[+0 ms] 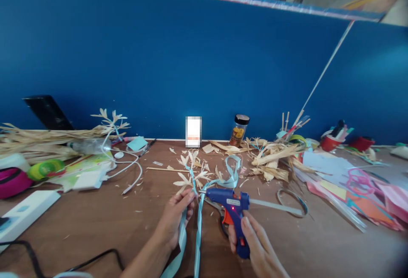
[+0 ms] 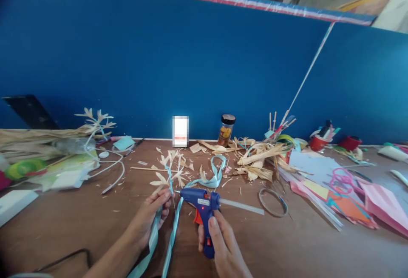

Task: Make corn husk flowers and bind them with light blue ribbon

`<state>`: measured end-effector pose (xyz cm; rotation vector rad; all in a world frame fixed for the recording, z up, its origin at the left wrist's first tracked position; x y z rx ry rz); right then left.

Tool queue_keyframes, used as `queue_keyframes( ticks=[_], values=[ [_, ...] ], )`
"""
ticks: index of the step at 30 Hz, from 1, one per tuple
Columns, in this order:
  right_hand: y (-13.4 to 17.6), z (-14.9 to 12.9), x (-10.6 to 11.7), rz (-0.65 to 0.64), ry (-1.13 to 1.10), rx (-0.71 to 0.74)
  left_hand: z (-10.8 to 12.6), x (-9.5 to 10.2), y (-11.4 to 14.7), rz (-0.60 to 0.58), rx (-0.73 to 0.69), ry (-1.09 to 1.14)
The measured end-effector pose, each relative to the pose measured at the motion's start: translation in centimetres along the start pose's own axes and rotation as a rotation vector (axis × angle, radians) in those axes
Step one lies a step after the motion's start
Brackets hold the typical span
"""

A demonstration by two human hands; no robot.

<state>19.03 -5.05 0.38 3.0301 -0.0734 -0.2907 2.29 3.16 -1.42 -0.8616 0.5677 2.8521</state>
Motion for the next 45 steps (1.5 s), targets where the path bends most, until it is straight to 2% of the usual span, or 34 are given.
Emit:
queue_keyframes(
  ticks=[11, 17, 26, 30, 37, 45],
  values=[
    [-0.2, -0.9, -0.7, -0.030, 0.075, 0.049, 0.0, 0.0, 0.1, 0.020, 0.016, -0.076],
    [-0.1, -0.3, -0.5, 0.035, 0.075, 0.040, 0.1, -0.1, 0.3, 0.035, 0.032, -0.079],
    [-0.2, -1.0, -0.7, -0.045, 0.115, 0.063, 0.0, 0.0, 0.2, 0.045, 0.034, -0.080],
    [-0.3, -1.0, -0.9, -0.060, 0.091, 0.053, -0.1, 0.0, 0.1, 0.015, 0.018, -0.065],
    [-0.1, -0.3, -0.6, -0.019, 0.080, 0.018, -0.1, 0.1, 0.1, 0.015, 0.018, -0.056],
    [0.1, -0.3, -0.5, -0.014, 0.099, 0.050, -0.2, 0.1, -0.1, 0.003, 0.012, -0.030]
  ],
)
Point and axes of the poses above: each hand's wrist, its own y-axis away from the middle knuckle, its own x-axis out of the back of the hand, z = x × y, the point moved 5 cm from there along -y, towards the middle knuckle, and after that the axes turned 3 degrees about -z, right-handed, at the moved point
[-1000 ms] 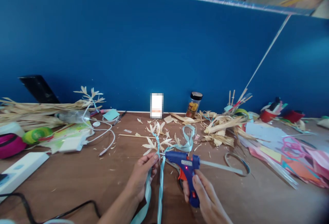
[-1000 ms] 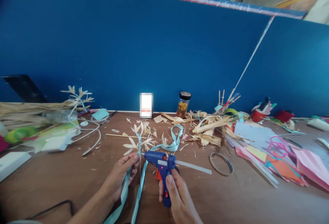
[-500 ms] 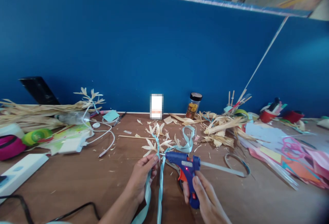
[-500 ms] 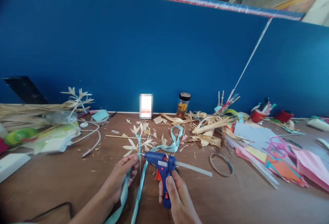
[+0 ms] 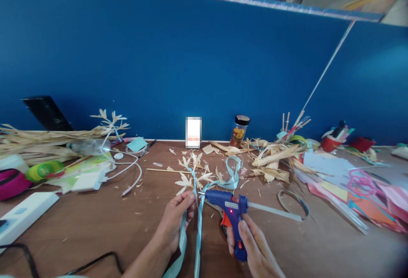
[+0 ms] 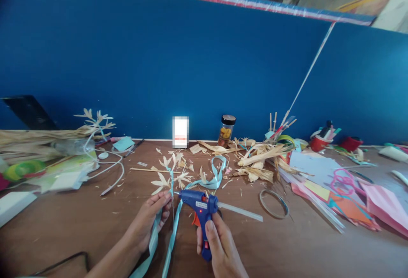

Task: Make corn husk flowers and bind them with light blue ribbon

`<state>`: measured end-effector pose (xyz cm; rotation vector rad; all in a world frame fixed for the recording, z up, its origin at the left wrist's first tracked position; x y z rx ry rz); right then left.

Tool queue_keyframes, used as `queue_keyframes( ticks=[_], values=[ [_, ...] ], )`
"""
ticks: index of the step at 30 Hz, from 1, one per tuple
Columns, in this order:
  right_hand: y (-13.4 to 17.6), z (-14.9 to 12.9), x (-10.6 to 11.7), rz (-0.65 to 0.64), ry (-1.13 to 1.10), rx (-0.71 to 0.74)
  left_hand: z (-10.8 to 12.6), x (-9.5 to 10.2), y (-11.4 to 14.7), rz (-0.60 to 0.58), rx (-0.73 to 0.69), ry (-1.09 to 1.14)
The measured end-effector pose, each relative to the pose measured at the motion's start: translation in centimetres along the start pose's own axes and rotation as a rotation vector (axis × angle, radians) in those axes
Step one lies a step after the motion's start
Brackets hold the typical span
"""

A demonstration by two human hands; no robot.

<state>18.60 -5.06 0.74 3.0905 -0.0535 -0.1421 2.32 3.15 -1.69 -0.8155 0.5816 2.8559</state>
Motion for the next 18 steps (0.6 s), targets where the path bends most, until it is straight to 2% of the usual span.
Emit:
queue_keyframes(
  ticks=[10, 18],
  values=[
    [0.1, -1.2, -0.1, -0.037, -0.010, 0.016, 0.0, -0.1, 0.1, 0.003, 0.007, 0.002],
    [0.0, -0.9, 0.2, -0.034, 0.003, 0.021, -0.1, 0.1, 0.0, 0.017, 0.010, 0.011]
  ],
)
Point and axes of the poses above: each hand's wrist, its own y-axis away from the middle knuckle, its own x-axis out of the back of the hand, z = x × y, the point moved 5 cm from there along -y, towards the middle knuckle, and after that the axes turned 3 degrees about -z, right-handed, at the moved point
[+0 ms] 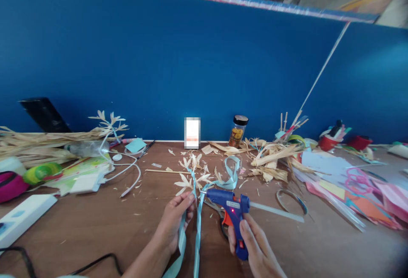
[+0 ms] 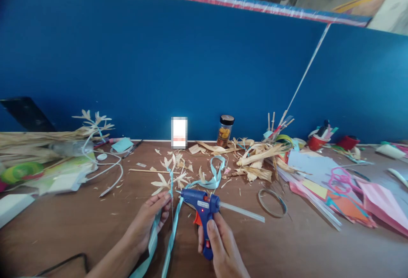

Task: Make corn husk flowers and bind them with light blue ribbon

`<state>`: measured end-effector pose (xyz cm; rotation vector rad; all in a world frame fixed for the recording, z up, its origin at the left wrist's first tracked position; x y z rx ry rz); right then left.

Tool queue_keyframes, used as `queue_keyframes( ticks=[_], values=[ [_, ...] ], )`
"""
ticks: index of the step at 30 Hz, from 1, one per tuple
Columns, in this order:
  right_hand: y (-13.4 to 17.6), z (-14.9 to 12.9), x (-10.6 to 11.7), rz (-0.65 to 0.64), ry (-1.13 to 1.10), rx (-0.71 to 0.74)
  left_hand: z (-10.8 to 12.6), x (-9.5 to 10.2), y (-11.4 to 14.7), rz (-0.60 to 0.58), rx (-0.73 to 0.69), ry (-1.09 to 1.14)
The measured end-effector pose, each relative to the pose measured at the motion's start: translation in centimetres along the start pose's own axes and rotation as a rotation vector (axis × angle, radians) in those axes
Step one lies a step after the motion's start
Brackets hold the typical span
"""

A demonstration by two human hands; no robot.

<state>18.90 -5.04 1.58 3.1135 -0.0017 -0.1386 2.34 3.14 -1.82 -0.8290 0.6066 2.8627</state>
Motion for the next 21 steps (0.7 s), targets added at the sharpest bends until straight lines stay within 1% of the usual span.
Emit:
queue_keyframes(
  ticks=[4, 9, 15, 19, 21],
  values=[
    [0.1, 0.4, 0.5, 0.028, -0.007, 0.001, 0.0, 0.0, -0.2, -0.013, -0.010, 0.013],
    [0.3, 1.0, 1.2, 0.098, -0.026, -0.018, 0.0, 0.0, -0.1, 0.002, -0.012, 0.020],
    [0.3, 1.2, 1.4, 0.082, 0.002, -0.021, -0.2, 0.1, -0.1, -0.005, -0.007, 0.031],
    [0.2, 0.5, 0.7, 0.022, -0.003, 0.004, -0.2, 0.1, -0.1, -0.020, -0.015, 0.027],
    [0.1, 0.4, 0.4, 0.013, -0.011, 0.014, -0.2, 0.1, -0.1, -0.024, -0.014, 0.020]
  ],
)
Point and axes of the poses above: each hand's wrist, its own y-axis away from the middle knuckle, its own x-axis out of the back of the hand, z = x × y, the point moved 5 cm from there along -y, towards the middle knuckle, and after that the axes turned 3 degrees about -z, right-handed, at the moved point
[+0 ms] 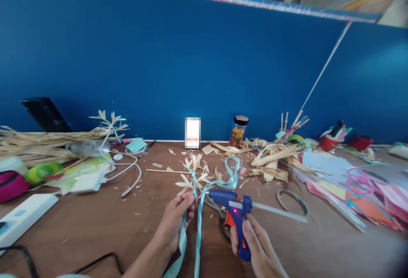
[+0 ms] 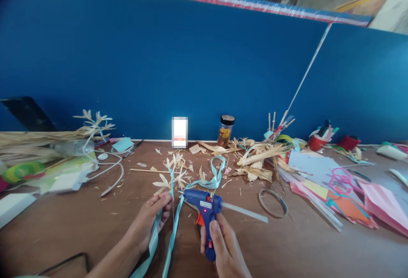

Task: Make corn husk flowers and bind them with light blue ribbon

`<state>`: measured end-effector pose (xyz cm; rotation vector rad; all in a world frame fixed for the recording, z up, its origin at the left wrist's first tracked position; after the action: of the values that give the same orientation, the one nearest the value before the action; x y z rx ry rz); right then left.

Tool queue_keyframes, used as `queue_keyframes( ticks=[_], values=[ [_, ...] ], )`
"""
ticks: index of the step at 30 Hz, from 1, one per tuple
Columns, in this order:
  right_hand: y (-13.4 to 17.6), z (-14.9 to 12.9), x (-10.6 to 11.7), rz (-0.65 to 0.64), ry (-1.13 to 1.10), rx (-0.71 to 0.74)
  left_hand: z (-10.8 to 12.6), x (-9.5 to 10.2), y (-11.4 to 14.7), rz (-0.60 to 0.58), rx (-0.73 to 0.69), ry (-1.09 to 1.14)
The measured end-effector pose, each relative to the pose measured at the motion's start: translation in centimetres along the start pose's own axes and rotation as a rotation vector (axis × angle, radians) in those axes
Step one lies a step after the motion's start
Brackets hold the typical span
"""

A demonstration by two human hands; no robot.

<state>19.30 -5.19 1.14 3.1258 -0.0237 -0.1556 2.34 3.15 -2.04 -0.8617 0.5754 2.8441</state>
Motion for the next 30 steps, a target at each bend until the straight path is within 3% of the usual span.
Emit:
queue_keyframes(
  ticks=[6, 13, 19, 30],
  values=[
    [-0.3, 0.8, 0.3, 0.107, -0.136, -0.027, 0.0, 0.0, -0.1, 0.001, 0.013, -0.006],
    [-0.4, 0.9, 0.5, 0.046, -0.111, -0.033, 0.1, -0.1, 0.0, 0.006, 0.013, -0.005],
    [-0.1, 0.1, -0.3, -0.015, 0.090, -0.016, 0.1, -0.1, 0.1, -0.003, -0.005, -0.002],
    [-0.4, 0.2, -0.7, 0.015, 0.033, -0.020, 0.1, -0.1, 0.0, -0.019, -0.003, -0.024]
  ],
)
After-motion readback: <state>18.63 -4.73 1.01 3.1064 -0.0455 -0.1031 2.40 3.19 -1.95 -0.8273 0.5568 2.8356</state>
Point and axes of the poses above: each hand's wrist, its own y-axis away from the middle knuckle, its own x-axis out of the back of the hand, z = x × y, the point moved 5 cm from there along -y, towards the middle knuckle, and after that the axes turned 3 degrees about -z, right-handed, at the moved point
